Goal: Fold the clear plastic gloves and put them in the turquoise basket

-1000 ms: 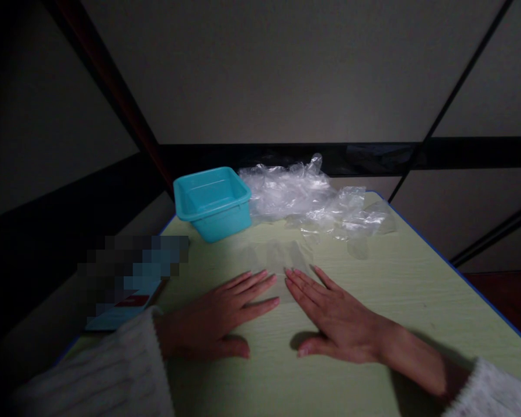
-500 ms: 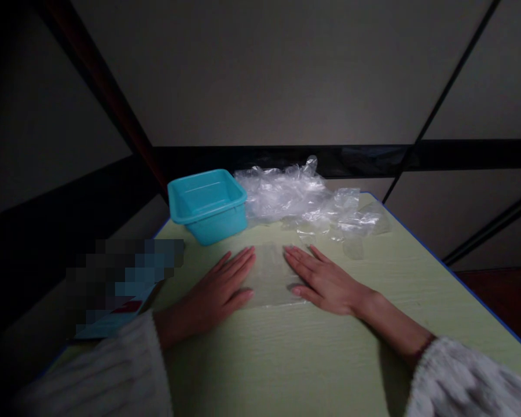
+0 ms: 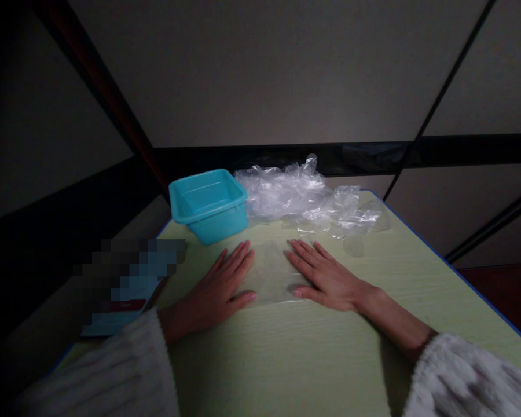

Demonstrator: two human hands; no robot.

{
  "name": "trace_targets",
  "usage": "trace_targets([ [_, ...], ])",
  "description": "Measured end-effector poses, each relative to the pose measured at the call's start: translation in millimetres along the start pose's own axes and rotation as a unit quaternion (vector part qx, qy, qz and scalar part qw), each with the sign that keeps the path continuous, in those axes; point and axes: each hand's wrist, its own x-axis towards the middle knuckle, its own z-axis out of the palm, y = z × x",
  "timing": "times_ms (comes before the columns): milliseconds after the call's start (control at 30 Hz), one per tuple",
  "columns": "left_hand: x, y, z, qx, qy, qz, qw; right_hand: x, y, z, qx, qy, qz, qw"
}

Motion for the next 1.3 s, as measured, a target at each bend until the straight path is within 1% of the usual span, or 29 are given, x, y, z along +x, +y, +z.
trace_targets([
  [133,-8,1,-8.3,-0.02,0.067,0.068,0.995,-8,-5,-20,-0.002,0.015,-0.087,0.996],
  [200,-11,4,-11.9,-0.024,0.086,0.098,0.991,-12,-9,-27,-0.015,0.006,-0.098,0.995],
  [267,-13,7,-13.9,-0.024,0.083,0.114,0.99,-16,-13,-30,-0.033,-0.009,-0.087,0.996],
  [367,-12,11,-14.2,-0.02,0.076,0.11,0.991,-18,-17,-27,-0.064,0.001,-0.075,0.995],
  [467,-11,13,-13.9,-0.022,0.082,0.103,0.991,-18,-18,-21,-0.09,0.019,-0.089,0.992],
  [567,-11,13,-14.2,-0.028,0.084,0.097,0.991,-18,-16,-17,-0.118,0.02,-0.111,0.987],
  [667,-11,14,-14.2,-0.03,0.084,0.09,0.992,-19,-15,-17,-0.116,0.034,-0.109,0.987],
  [700,-11,14,-14.0,-0.03,0.083,0.089,0.992,-19,-15,-18,-0.096,0.04,-0.104,0.989],
  [767,-11,14,-13.3,-0.031,0.085,0.092,0.992,-20,-15,-19,-0.019,0.055,-0.08,0.995],
  [800,-11,13,-12.9,-0.032,0.088,0.093,0.991,-20,-16,-20,0.032,0.064,-0.059,0.996],
  [867,-11,13,-11.9,-0.032,0.098,0.096,0.99,-20,-17,-21,0.13,0.085,0.002,0.988],
  [967,-9,11,-9.4,-0.039,0.115,0.096,0.988,-18,-17,-19,0.221,0.118,0.093,0.964],
  [1033,-8,9,-7.0,-0.064,0.129,0.089,0.985,-17,-18,-16,0.253,0.138,0.124,0.95],
  [1133,-7,6,-5.3,-0.141,0.158,0.066,0.975,-14,-20,-15,0.284,0.154,0.157,0.933],
  [1200,-7,6,-7.2,-0.205,0.167,0.034,0.964,-13,-23,-17,0.317,0.16,0.179,0.918],
  [1233,-8,7,-9.2,-0.238,0.168,0.009,0.957,-13,-24,-19,0.345,0.164,0.188,0.905],
  [1300,-9,9,-14.7,-0.318,0.143,-0.044,0.936,-12,-27,-22,0.43,0.163,0.196,0.866],
])
